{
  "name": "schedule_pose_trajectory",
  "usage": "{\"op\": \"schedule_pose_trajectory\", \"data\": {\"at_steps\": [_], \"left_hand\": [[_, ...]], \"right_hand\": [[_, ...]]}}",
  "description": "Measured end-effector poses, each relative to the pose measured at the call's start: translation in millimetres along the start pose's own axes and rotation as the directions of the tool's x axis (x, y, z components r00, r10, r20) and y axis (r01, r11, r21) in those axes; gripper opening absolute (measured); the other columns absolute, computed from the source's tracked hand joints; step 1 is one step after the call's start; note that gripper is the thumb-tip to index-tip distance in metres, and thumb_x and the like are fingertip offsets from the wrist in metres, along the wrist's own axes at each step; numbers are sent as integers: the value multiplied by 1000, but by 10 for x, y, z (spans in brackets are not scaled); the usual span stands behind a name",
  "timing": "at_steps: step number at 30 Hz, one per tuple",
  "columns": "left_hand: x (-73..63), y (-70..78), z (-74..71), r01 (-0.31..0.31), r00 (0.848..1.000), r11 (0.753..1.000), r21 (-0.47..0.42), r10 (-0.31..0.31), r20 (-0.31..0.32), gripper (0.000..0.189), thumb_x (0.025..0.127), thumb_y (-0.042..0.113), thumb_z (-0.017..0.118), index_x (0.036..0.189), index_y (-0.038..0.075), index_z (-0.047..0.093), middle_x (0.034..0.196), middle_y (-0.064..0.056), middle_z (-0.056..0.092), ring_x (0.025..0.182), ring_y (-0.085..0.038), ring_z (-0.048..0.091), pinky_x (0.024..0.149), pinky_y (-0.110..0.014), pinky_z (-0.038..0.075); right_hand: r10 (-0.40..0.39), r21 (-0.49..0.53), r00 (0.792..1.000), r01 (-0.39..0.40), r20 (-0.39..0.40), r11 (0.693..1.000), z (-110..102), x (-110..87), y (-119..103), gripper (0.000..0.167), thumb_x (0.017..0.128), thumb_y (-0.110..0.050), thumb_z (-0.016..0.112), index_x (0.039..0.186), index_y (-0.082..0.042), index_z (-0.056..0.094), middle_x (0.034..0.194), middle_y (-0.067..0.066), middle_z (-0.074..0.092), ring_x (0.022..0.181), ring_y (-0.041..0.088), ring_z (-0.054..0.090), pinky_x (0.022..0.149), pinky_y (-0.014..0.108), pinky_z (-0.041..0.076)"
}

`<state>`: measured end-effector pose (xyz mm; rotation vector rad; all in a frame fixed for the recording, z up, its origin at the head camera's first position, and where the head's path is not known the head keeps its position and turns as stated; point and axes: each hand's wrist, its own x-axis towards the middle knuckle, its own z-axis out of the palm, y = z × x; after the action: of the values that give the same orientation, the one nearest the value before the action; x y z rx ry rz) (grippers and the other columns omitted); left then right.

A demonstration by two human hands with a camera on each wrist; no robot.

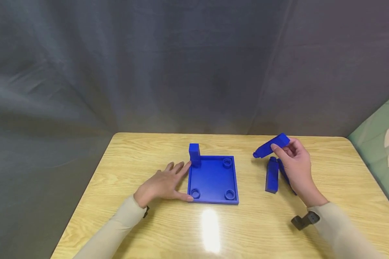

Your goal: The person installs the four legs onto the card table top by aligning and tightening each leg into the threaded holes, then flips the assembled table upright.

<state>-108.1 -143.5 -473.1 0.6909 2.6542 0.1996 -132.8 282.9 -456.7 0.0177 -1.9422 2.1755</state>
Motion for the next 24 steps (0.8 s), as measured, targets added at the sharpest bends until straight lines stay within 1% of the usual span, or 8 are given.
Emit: {"op": "schedule_pose_trajectory", "data": {"at_steps": [3, 7, 10, 12, 17, 20, 24], "left_hand": [[-2, -5, -2, -5, 1000, 1000, -1, 5, 1, 128, 85, 91, 63, 178, 27, 2, 179, -15, 21, 158, -55, 24, 108, -81, 39], [4, -6, -8, -9, 1000, 1000, -2, 9, -2, 128, 86, 91, 64, 178, 26, 3, 179, -16, 22, 158, -56, 25, 108, -81, 40], [6, -8, -12, -6, 1000, 1000, 4, 6, 0, 128, 86, 91, 63, 178, 26, 3, 179, -16, 22, 158, -55, 25, 108, -80, 40], [5, -10, -13, -6, 1000, 1000, 6, 6, 0, 128, 86, 91, 64, 178, 26, 3, 179, -16, 22, 158, -55, 25, 107, -80, 41], [-5, -13, -6, -6, 1000, 1000, -5, 6, 3, 128, 86, 91, 64, 178, 26, 2, 179, -16, 21, 158, -55, 25, 108, -80, 40], [-8, -10, 3, -2, 1000, 1000, -11, 2, 7, 129, 85, 91, 64, 178, 27, 1, 180, -15, 20, 159, -55, 23, 109, -81, 38], [-10, -8, 16, 0, 1000, 1000, -17, 0, 3, 129, 85, 91, 63, 178, 28, 0, 180, -15, 18, 159, -55, 22, 109, -82, 37]], "right_hand": [[-13, 37, 1000, 12, 18, 999, 104, 11, 21, 18, 101, 1, 77, 115, -7, 69, 99, -2, 76, 86, 6, 73, 80, 14, 57], [-22, -4, 999, 22, 49, 1000, 206, 11, 39, 19, 101, 0, 77, 116, -7, 69, 102, -3, 75, 88, 5, 73, 81, 14, 57], [-26, -65, 997, 30, 70, 997, 283, -2, 54, 19, 101, -2, 78, 116, -9, 70, 101, -4, 73, 88, 4, 70, 80, 12, 56], [-24, -66, 996, 30, 86, 997, 338, -13, 64, 19, 101, -1, 78, 116, -9, 70, 100, -4, 73, 86, 4, 68, 77, 12, 55], [-18, -30, 992, 22, 129, 999, 465, -31, 101, 18, 100, 2, 77, 113, -8, 70, 92, -5, 68, 79, 5, 61, 72, 14, 53], [-11, -48, 988, 18, 155, 999, 524, -42, 124, 17, 101, 1, 77, 114, -8, 70, 89, -6, 63, 77, 6, 57, 70, 16, 52], [0, -104, 982, 20, 188, 994, 592, -46, 154, 17, 102, -3, 78, 116, -6, 68, 90, -3, 62, 77, 8, 56, 70, 17, 52]]}}
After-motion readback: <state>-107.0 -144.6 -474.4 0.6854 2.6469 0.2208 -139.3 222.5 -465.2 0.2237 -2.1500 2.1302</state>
